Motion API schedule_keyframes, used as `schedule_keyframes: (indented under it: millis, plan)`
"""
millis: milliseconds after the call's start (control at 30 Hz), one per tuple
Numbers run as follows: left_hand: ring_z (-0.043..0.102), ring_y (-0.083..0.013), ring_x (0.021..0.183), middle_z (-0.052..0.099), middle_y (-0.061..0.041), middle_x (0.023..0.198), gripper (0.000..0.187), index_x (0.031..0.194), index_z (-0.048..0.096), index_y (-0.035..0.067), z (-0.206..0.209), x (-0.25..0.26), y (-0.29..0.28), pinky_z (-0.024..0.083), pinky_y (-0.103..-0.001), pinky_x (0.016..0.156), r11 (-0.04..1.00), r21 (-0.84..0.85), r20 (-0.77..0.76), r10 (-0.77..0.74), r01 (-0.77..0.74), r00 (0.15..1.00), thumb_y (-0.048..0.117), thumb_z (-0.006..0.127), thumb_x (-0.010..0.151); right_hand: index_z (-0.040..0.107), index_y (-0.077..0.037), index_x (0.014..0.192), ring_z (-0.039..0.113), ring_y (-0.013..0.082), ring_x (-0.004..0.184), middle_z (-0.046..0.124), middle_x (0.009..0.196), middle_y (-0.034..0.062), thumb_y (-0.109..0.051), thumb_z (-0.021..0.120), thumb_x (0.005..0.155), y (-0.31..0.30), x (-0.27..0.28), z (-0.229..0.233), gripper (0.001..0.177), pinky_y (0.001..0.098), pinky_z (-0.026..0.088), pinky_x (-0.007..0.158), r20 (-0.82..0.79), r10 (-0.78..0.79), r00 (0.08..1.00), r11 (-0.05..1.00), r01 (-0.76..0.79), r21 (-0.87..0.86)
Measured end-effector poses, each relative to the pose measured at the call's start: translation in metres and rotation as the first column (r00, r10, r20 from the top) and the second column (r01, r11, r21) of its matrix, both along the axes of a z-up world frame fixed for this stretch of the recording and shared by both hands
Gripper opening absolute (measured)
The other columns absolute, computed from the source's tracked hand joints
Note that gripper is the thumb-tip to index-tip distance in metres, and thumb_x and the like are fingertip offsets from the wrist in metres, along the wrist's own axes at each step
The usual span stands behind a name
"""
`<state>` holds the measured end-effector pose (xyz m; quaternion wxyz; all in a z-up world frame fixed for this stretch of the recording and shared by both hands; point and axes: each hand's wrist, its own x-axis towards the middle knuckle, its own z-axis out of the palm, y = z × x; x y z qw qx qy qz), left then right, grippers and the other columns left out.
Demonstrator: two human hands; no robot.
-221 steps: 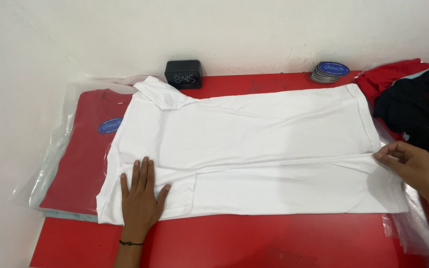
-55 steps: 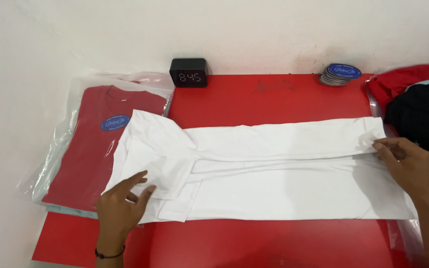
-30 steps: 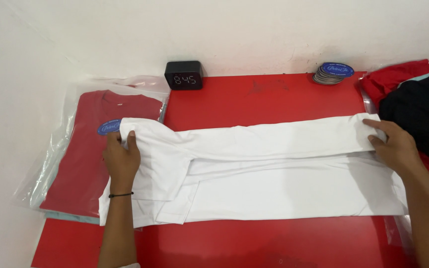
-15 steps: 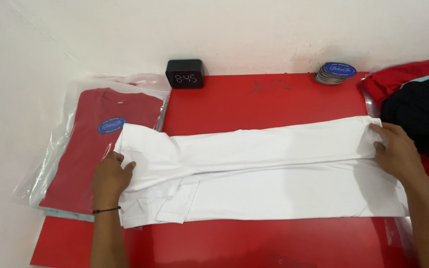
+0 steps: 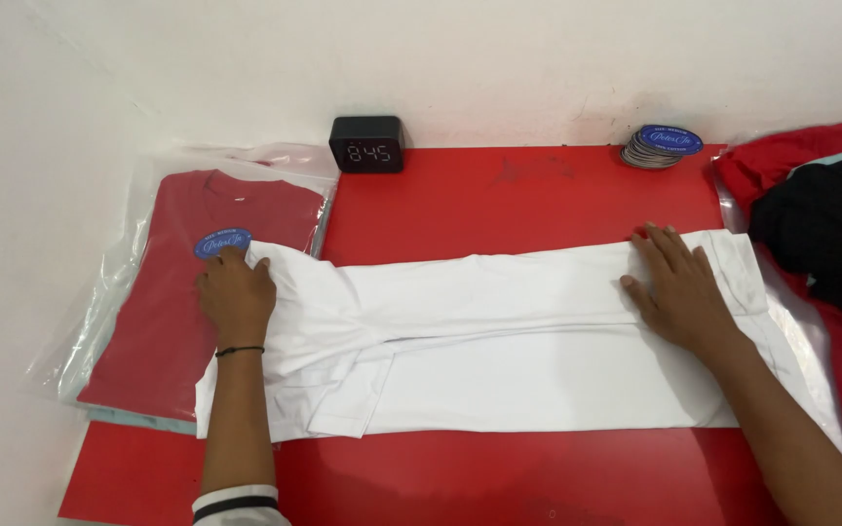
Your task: Folding a white t-shirt and placing it into a clear plastic packaging bag on a red table.
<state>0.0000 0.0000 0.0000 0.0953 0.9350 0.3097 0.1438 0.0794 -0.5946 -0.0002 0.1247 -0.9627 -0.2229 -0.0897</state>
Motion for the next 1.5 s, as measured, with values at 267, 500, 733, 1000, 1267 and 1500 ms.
schedule_keyframes:
  millis: [267, 500, 733, 1000, 1267, 1500]
  plan:
    - [0.065, -0.0293, 0.090, 0.068, -0.006, 0.101, 0.019, 0.107, 0.065, 0.012, -0.014, 0.023, 0.030, 0.052, -0.044, 0.052, 0.936, 0.351, 0.274, -0.083, -0.019, 0.958, 0.025, 0.077, 0.102, 0.023, -0.016, 0.164, 0.014, 0.0339, 0.159, 0.020, 0.173, 0.0080, -0.053, 0.028, 0.102, -0.004, -0.010, -0.007, 0.072, 0.0644, 0.014, 0.119, -0.198, -0.257, 0.946, 0.963, 0.235, -0.129]
    - [0.066, -0.0288, 0.087, 0.069, -0.006, 0.098, 0.019, 0.108, 0.067, 0.012, -0.017, 0.040, 0.034, 0.051, -0.043, 0.049, 0.896, 0.438, 0.276, -0.210, 0.072, 0.938, 0.029, 0.076, 0.104, 0.026, -0.013, 0.163, 0.018, 0.0374, 0.158, 0.024, 0.172, 0.0109, -0.054, 0.029, 0.102, -0.005, -0.013, -0.011, 0.074, 0.0673, 0.018, 0.117, -0.144, -0.253, 0.957, 0.964, 0.237, -0.120]
    - [0.063, -0.0338, 0.094, 0.066, -0.014, 0.106, 0.024, 0.110, 0.067, 0.006, 0.030, -0.006, -0.002, 0.054, -0.045, 0.070, 0.927, 0.246, 0.187, -0.333, 0.284, 0.924, 0.026, 0.076, 0.100, 0.026, -0.015, 0.163, 0.016, 0.0368, 0.158, 0.024, 0.171, 0.0109, -0.055, 0.030, 0.102, -0.003, -0.015, -0.010, 0.074, 0.0673, 0.015, 0.118, -0.167, -0.257, 0.952, 0.965, 0.243, -0.096]
    - [0.068, -0.0240, 0.092, 0.076, -0.003, 0.097, 0.018, 0.095, 0.076, 0.012, 0.071, -0.074, -0.027, 0.057, -0.040, 0.072, 0.754, 0.020, 0.081, -0.656, 0.657, 0.751, 0.029, 0.078, 0.091, 0.028, -0.012, 0.163, 0.024, 0.0351, 0.157, 0.028, 0.171, 0.0101, -0.057, 0.030, 0.100, -0.004, -0.001, -0.017, 0.077, 0.0691, 0.028, 0.112, -0.097, -0.266, 0.959, 0.932, 0.230, -0.279]
    - [0.074, -0.0305, 0.086, 0.073, -0.014, 0.090, 0.023, 0.110, 0.075, 0.007, 0.080, -0.102, -0.028, 0.063, -0.046, 0.071, 0.989, 0.045, -0.195, -0.127, 0.138, 0.972, 0.028, 0.063, 0.107, 0.065, -0.022, 0.134, 0.058, 0.0248, 0.135, 0.067, 0.130, 0.0012, -0.044, 0.063, 0.095, 0.136, -0.029, 0.029, 0.045, 0.0470, 0.049, 0.105, 0.185, 0.294, 0.938, 0.950, -0.266, -0.162]
    - [0.075, -0.0318, 0.078, 0.073, -0.015, 0.082, 0.034, 0.094, 0.077, 0.006, 0.084, -0.106, -0.042, 0.061, -0.046, 0.062, 0.991, -0.076, -0.196, -0.125, 0.113, 0.973, 0.039, 0.069, 0.100, 0.072, -0.019, 0.108, 0.061, 0.0242, 0.099, 0.064, 0.097, 0.0009, -0.035, 0.073, 0.091, 0.277, -0.075, -0.002, 0.023, 0.0439, 0.044, 0.087, 0.369, 0.625, 0.687, 0.730, -0.683, 0.035]
